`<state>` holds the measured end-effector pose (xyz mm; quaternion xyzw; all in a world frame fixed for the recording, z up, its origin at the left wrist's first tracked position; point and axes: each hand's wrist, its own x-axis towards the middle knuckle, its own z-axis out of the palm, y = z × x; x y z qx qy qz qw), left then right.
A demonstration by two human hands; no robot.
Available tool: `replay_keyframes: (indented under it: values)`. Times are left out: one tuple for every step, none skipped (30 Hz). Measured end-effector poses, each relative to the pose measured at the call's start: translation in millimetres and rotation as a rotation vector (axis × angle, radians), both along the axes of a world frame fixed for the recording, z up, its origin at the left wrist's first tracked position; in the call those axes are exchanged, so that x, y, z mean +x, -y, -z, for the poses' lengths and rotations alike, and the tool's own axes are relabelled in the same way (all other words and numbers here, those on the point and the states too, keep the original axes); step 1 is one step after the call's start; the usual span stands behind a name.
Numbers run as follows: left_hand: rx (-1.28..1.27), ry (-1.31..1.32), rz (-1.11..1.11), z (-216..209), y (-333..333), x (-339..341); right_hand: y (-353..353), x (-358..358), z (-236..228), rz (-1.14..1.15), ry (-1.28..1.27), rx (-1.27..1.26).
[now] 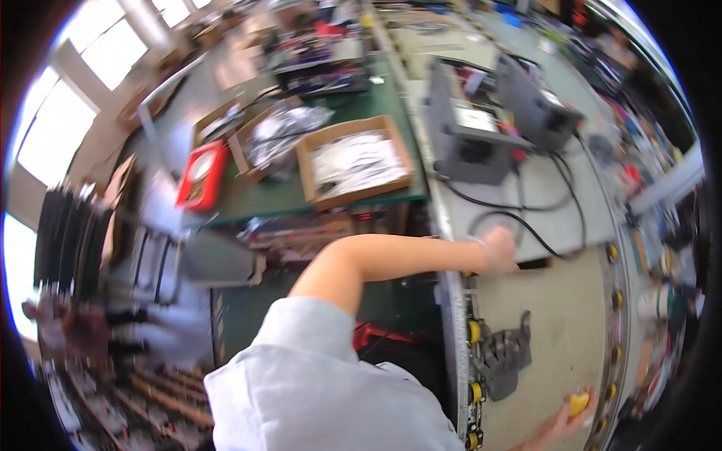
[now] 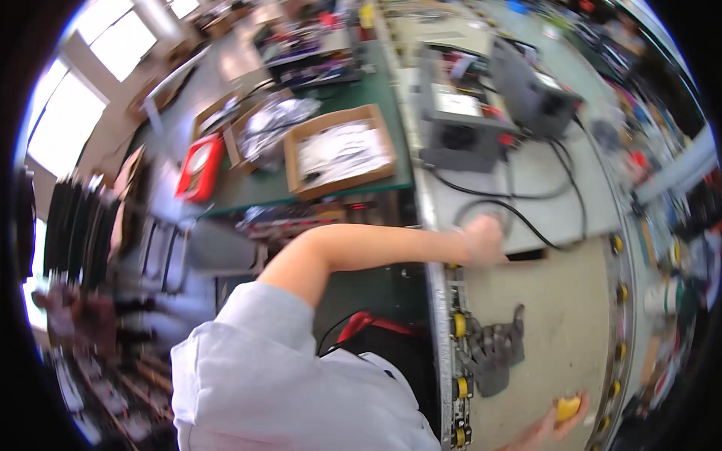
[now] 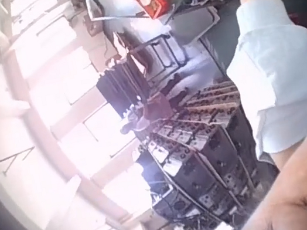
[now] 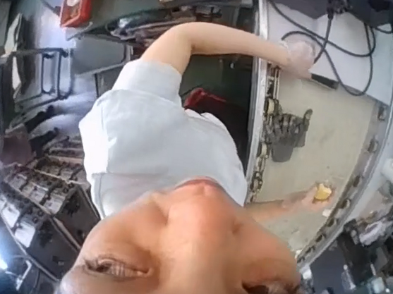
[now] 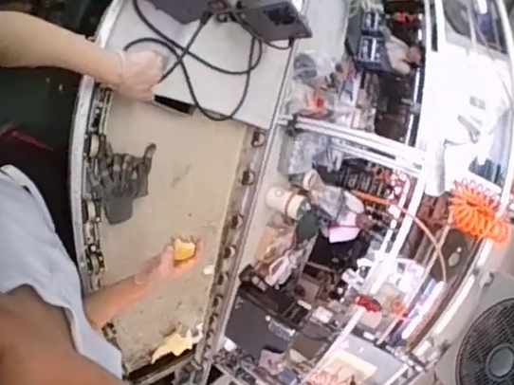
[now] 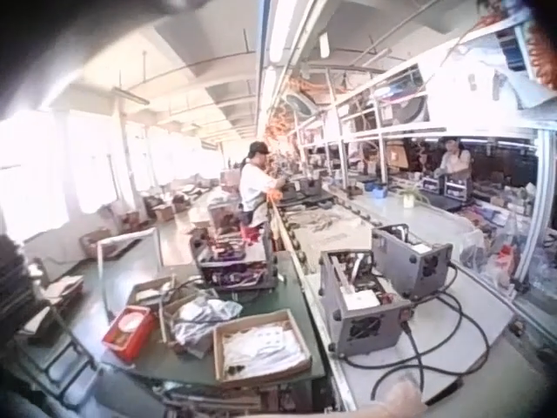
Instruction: Assembling electrical components, applying adhesive labels, and using tools to secure parts inside an inverter housing.
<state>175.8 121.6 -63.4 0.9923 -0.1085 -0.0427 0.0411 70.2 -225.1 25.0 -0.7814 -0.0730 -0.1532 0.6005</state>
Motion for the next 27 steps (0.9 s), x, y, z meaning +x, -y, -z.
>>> replay_keyframes:
  values:
    - [0.032, 0.092, 0.083, 6, 9, -2, 3, -4, -3, -0.009, 0.047, 0.030]
    - [0.070, 0.153, 0.072, 6, 7, -21, 7, 1, 5, -0.050, 0.076, 0.080]
    - [0.136, 0.212, 0.090, 11, 11, -31, 9, 2, 9, -0.095, 0.074, 0.089]
    - [0.200, 0.209, 0.120, 22, 20, -36, 11, 4, 13, -0.043, 0.031, 0.000]
    - [0.267, 0.208, 0.158, 33, 30, -37, 14, 6, 18, 0.017, -0.008, -0.087]
    - [0.198, 0.215, 0.153, 41, 45, -38, 24, 9, 24, 0.000, -0.001, -0.080]
    - [0.135, 0.224, 0.152, 40, 56, -39, 33, 13, 27, 0.053, -0.001, -0.130]
    - [0.091, 0.170, 0.153, 39, 68, -42, 41, 17, 33, 0.108, -0.002, -0.179]
    - [0.048, 0.117, 0.157, 35, 81, -46, 46, 19, 40, 0.098, 0.005, -0.165]
    - [-0.022, 0.114, 0.132, 34, 91, -53, 51, 21, 46, 0.108, 0.032, -0.117]
    - [-0.060, 0.187, 0.134, 34, 96, -60, 55, 23, 54, 0.119, 0.057, -0.069]
    - [-0.052, 0.187, 0.125, 31, 102, -68, 66, 28, 67, 0.110, 0.058, -0.062]
    - [-0.116, 0.177, 0.138, 21, 108, -74, 75, 36, 77, 0.121, 0.149, -0.083]
    - [-0.181, 0.168, 0.152, 10, 113, -80, 84, 43, 88, 0.134, 0.240, -0.104]
    - [-0.173, 0.171, 0.139, 0, 115, -84, 81, 44, 92, 0.121, 0.242, -0.095]
    - [-0.248, 0.084, 0.062, -10, 118, -88, 79, 42, 93, 0.125, 0.284, -0.077]
    - [-0.324, -0.003, -0.014, -20, 119, -93, 77, 42, 96, 0.130, 0.326, -0.059]
    - [-0.323, 0.003, -0.025, -28, 120, -101, 84, 45, 101, 0.119, 0.331, -0.055]
    - [-0.416, 0.093, -0.069, -37, 115, -109, 93, 46, 110, 0.153, 0.320, -0.059]
    - [-0.509, 0.182, -0.111, -45, 110, -119, 101, 49, 118, 0.188, 0.310, -0.063]
    - [-0.690, 0.407, -0.155, -57, 98, -139, 99, 46, 116, 0.176, 0.308, -0.054]
    - [-0.755, 0.639, -0.223, -61, 83, -148, 100, 45, 115, 0.162, 0.319, 0.009]
    - [-0.816, 0.872, -0.289, -62, 67, -152, 99, 44, 114, 0.148, 0.329, 0.071]
    - [-0.777, 1.125, -0.366, -64, 48, -155, 94, 42, 110, 0.132, 0.331, 0.072]
    - [-0.820, 1.135, -0.515, -63, 36, -153, 91, 40, 105, 0.157, 0.296, 0.056]
    - [-0.910, 1.083, -0.582, -56, 26, -149, 89, 38, 102, 0.184, 0.261, 0.038]
    - [-0.884, 1.116, -0.574, -54, 22, -144, 91, 39, 100, 0.179, 0.262, 0.029]
